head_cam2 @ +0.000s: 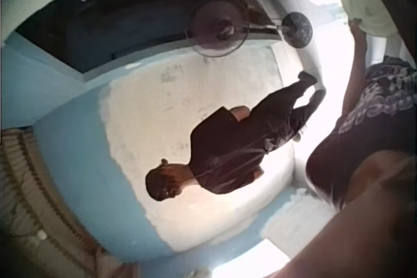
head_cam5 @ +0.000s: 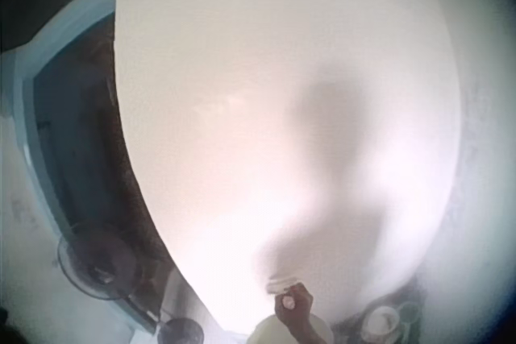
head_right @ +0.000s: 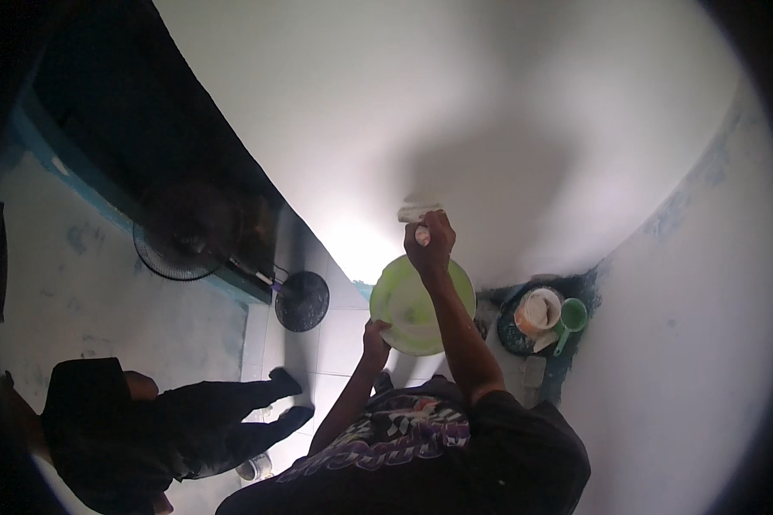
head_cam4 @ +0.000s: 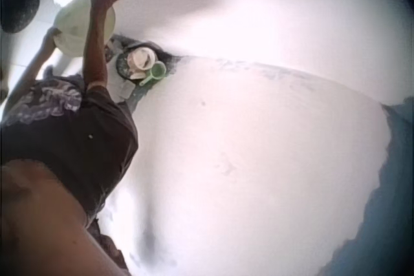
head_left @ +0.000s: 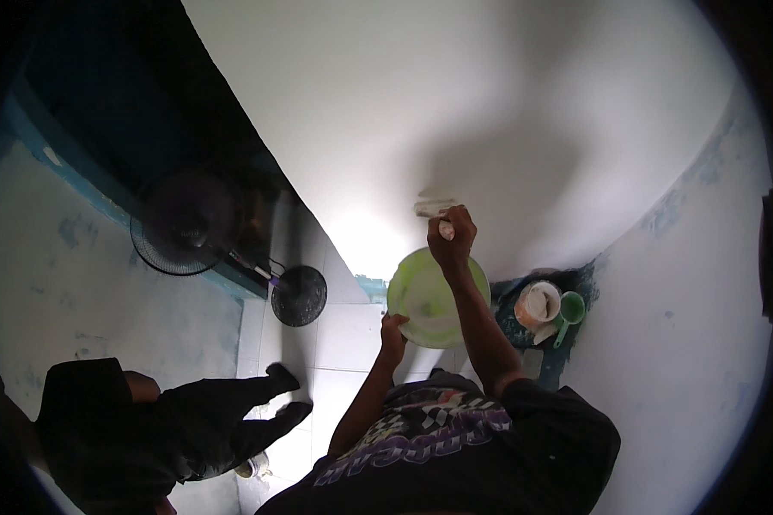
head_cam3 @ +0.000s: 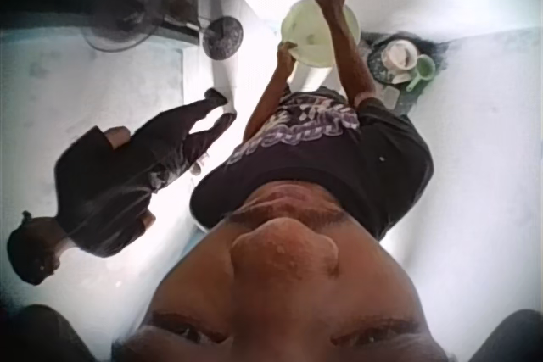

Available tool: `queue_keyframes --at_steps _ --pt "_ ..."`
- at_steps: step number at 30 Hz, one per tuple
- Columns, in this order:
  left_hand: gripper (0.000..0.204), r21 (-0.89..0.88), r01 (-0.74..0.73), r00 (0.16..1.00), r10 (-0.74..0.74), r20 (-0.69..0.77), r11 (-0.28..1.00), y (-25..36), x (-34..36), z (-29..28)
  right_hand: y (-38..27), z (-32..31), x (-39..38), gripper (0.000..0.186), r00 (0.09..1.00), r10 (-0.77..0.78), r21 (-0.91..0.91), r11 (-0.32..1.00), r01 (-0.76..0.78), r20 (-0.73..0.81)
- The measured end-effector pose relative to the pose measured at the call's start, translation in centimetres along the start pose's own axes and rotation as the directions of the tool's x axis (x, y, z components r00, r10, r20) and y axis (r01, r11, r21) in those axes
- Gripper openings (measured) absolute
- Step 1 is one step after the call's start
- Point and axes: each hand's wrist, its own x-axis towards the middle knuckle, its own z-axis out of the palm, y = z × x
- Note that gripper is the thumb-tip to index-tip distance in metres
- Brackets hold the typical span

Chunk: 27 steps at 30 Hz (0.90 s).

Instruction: The person paints a white ceiling using a brush and a green bowl of paint. They repeatedly dip the brush into the bowl and apply paint to the ceiling surface in a small room with a standing fan and tiled floor.

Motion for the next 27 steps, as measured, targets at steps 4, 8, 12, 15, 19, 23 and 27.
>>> queue_keyframes --at_steps 4,8,12,15,19,23,27 --pt "0.047 0.057 0.021 0.998 -0.025 0.056 0.998 0.8 0.5 0.4 -6.7 -0.4 8.1 0.016 0.922 -0.303 0.064 0.943 0.327 -0.243" --pt "0.040 0.038 -0.012 0.997 0.009 0.070 0.999 1.2 1.4 0.8 -11.8 0.3 14.4 0.018 0.776 -0.468 0.081 0.833 0.547 -0.424" --pt "0.046 0.015 -0.026 0.994 0.024 0.107 1.000 0.7 2.3 0.9 -9.2 1.0 11.7 0.015 0.856 -0.406 0.094 0.885 0.455 -0.321" --pt "0.051 0.009 -0.014 0.993 0.013 0.118 1.000 1.7 3.3 0.2 -6.0 2.2 5.3 0.014 0.883 -0.372 0.161 0.890 0.427 -0.285" --pt "0.050 0.041 0.028 0.995 -0.032 0.090 0.999 1.2 4.3 -1.1 -4.1 2.0 -1.0 0.013 0.989 -0.133 0.140 0.980 0.141 -0.065" --pt "0.049 0.067 0.051 0.993 -0.058 0.107 0.996 1.7 4.4 -1.0 -7.1 2.2 3.8 0.015 0.959 -0.235 0.187 0.946 0.263 -0.159" --pt "0.049 0.093 0.024 0.992 -0.036 0.123 0.995 2.8 4.0 -1.1 -15.1 2.6 14.8 0.012 0.743 -0.508 0.090 0.797 0.598 -0.436"
